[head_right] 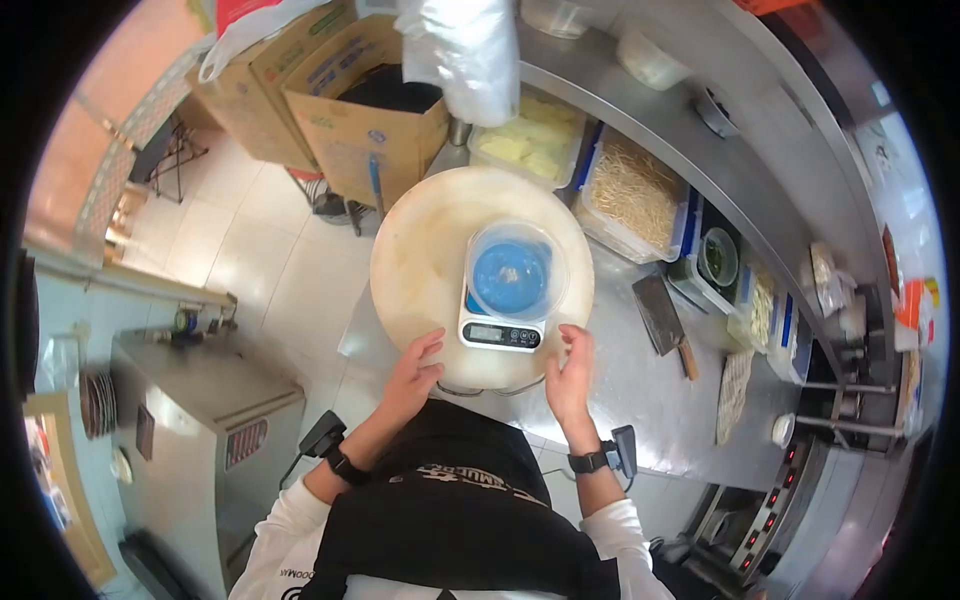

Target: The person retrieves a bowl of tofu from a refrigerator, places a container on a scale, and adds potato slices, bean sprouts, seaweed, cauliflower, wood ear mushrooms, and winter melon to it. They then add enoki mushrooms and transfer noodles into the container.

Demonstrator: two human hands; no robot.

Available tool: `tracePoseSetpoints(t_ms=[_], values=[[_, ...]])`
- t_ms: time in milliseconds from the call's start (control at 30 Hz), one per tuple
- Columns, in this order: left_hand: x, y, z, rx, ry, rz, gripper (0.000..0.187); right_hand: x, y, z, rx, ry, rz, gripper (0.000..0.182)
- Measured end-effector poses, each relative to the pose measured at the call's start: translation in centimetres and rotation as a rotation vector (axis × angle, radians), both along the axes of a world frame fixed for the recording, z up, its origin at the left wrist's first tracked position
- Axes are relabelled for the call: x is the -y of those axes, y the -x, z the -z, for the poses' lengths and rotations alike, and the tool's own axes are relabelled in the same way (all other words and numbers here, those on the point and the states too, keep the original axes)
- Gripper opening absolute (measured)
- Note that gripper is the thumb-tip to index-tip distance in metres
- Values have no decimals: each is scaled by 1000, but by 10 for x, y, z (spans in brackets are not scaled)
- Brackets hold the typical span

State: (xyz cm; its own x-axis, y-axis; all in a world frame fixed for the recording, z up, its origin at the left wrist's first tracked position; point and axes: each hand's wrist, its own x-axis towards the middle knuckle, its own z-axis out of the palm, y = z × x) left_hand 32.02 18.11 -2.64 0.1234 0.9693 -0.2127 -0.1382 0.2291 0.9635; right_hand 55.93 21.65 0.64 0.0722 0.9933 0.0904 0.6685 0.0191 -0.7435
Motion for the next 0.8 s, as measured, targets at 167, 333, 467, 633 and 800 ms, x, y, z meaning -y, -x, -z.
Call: tracePoseSetpoints(t_ms=[167,333,467,633,800], values=[[-34,-3,19,3,-24,89,56,-7,21,25,-293,121,120,34],[-53,4,32,62,-164,-42,50,-6,15,19,-307,49,26,35],[-87,40,8,-393,-295,-416,41,3,21,5,144,-102,-105,40],[-128,63,16,-604,-294,-476,47,3,27,13,265,-119,-182,41],[-157,95,64,-294,95,-468,54,-3,31,3,401,-133,-193,35]])
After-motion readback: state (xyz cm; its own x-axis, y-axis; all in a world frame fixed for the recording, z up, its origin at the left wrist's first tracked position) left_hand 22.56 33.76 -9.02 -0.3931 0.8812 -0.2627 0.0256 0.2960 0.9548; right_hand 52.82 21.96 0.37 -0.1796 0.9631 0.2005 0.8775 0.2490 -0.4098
